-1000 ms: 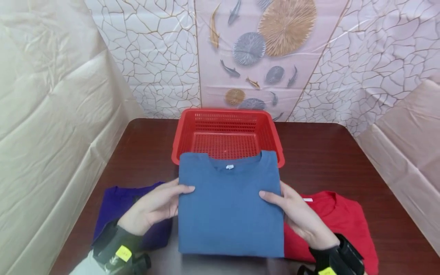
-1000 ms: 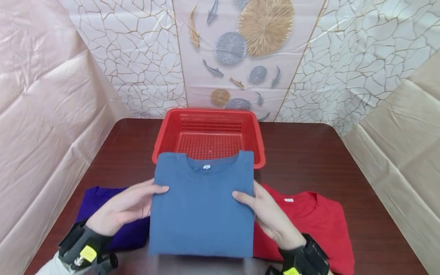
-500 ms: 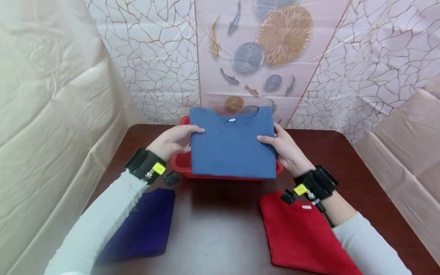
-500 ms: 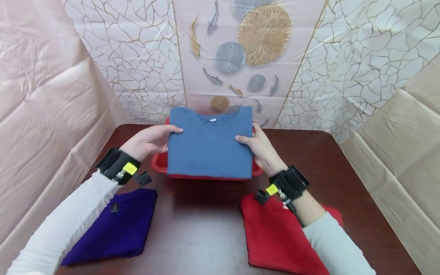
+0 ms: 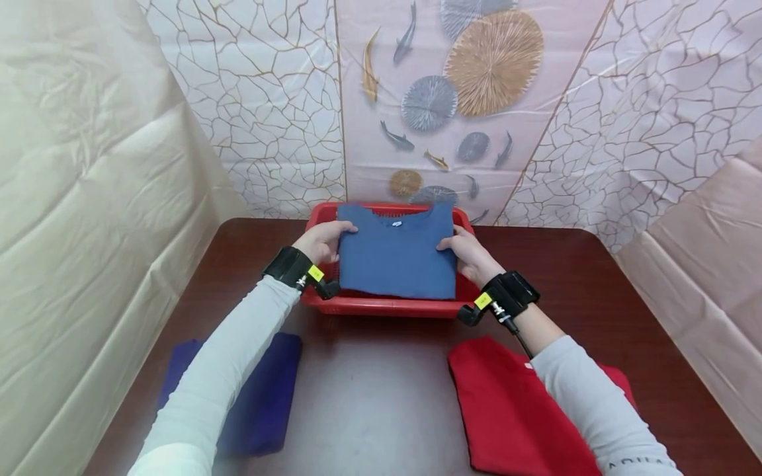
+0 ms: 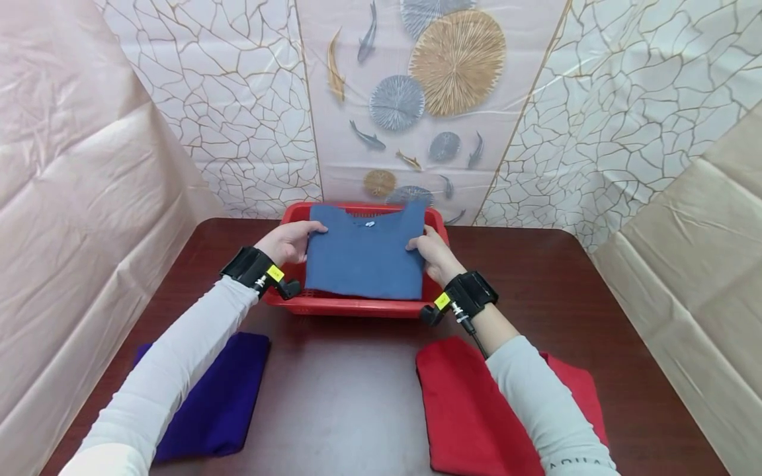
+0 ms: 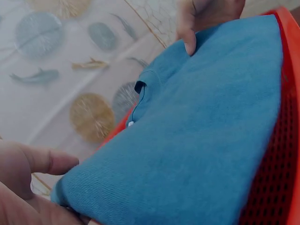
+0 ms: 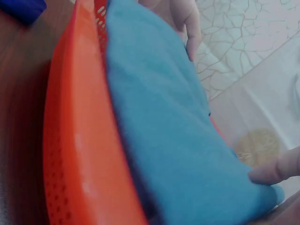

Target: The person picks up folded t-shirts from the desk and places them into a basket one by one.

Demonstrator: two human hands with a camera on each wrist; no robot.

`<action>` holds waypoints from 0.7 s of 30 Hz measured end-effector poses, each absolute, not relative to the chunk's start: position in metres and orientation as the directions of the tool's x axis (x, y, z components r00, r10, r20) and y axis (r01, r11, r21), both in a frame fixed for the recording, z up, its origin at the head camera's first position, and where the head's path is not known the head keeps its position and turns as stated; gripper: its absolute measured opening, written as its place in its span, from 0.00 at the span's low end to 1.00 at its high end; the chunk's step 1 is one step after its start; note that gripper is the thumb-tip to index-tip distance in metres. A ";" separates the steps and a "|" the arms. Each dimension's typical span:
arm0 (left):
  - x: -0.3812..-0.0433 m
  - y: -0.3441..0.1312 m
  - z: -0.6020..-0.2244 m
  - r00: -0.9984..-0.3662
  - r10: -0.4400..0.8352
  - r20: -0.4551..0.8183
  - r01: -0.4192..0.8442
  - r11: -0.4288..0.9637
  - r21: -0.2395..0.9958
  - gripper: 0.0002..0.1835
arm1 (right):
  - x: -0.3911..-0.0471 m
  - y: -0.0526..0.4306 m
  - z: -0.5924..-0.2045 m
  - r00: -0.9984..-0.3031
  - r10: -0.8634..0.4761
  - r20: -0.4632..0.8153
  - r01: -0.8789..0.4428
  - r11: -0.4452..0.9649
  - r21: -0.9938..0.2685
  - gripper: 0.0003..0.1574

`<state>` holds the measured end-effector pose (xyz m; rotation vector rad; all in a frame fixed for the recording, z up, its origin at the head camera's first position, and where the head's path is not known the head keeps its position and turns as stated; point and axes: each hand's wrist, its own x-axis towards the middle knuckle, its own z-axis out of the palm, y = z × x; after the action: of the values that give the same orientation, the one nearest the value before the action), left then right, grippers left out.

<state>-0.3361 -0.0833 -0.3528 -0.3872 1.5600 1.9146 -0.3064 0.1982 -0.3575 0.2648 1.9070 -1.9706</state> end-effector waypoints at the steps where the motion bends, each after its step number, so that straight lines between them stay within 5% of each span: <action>1: -0.336 -0.084 -0.356 -0.757 0.276 -0.593 -0.634 -0.087 0.769 0.33 | -0.307 0.198 -0.360 -0.901 -0.143 -0.409 0.413 -0.001 -0.911 0.53; 14: -0.331 -0.080 -0.378 -0.754 0.207 -0.624 -0.637 0.007 0.771 0.36 | -0.304 0.197 -0.386 -0.866 -0.125 -0.485 0.479 0.074 -0.875 0.52; 21: -0.325 -0.083 -0.372 -0.876 0.138 -0.462 -0.409 0.297 0.863 0.37 | -0.297 0.200 -0.385 -0.893 -0.151 -0.424 0.346 0.370 -0.862 0.44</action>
<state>-0.3249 -0.0828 -0.3716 -0.2409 2.1174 1.6099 -0.2972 0.2001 -0.3847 0.1691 2.2014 -1.5404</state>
